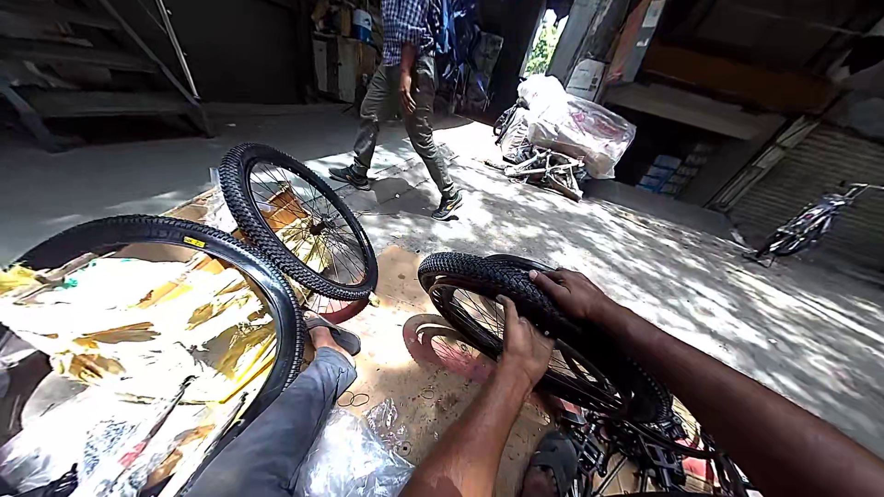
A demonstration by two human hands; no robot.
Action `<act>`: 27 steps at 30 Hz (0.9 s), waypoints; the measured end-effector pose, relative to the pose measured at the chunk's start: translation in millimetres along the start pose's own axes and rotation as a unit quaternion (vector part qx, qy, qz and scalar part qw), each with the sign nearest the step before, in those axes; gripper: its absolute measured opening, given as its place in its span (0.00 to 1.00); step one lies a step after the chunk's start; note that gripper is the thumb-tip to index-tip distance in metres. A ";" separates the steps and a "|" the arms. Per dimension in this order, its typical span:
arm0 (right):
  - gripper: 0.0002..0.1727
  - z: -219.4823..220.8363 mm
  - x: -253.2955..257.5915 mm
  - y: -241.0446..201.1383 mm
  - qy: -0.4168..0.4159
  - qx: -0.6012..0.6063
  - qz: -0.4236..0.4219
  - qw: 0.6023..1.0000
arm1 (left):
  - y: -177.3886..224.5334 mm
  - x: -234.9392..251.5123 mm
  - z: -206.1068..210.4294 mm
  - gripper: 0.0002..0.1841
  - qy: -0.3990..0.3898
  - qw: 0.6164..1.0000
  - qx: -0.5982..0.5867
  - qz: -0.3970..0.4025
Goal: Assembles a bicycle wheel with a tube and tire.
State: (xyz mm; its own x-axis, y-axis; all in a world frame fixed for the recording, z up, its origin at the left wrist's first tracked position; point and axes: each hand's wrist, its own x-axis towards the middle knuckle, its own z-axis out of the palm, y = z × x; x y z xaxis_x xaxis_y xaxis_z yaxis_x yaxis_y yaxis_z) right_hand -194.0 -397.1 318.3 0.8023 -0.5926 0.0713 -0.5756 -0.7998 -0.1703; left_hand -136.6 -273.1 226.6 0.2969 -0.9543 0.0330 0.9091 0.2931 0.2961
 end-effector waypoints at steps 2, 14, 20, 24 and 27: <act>0.47 0.0 6.1 -5.3 -0.011 0.016 -0.014 1.000 | 7.8 -6.2 1.5 0.54 -0.011 1.000 0.008 0.005; 0.36 12.7 -5.0 -44.8 0.083 -0.098 -0.123 0.984 | -2.7 -1.3 9.9 0.29 0.077 0.995 -0.003 0.060; 0.34 28.8 -10.9 -21.5 0.169 -0.119 -0.125 0.970 | -12.4 -3.5 18.8 0.30 0.048 0.997 -0.032 0.043; 0.35 32.6 -14.9 -45.2 0.116 -0.099 -0.091 0.984 | 4.8 -31.3 34.4 0.37 0.152 0.987 0.001 0.055; 0.30 48.5 -31.1 -83.2 -0.022 0.034 -0.084 0.996 | 15.7 -60.6 29.2 0.42 0.288 0.954 0.058 0.064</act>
State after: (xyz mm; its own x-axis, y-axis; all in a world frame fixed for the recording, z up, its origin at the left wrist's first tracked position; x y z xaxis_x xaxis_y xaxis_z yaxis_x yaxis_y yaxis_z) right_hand -163.4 -307.5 282.7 0.8930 -0.4458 0.0622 -0.4224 -0.8777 -0.2265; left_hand -148.8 -212.4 257.2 0.5443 -0.7114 -0.4445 0.8265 0.3641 0.4295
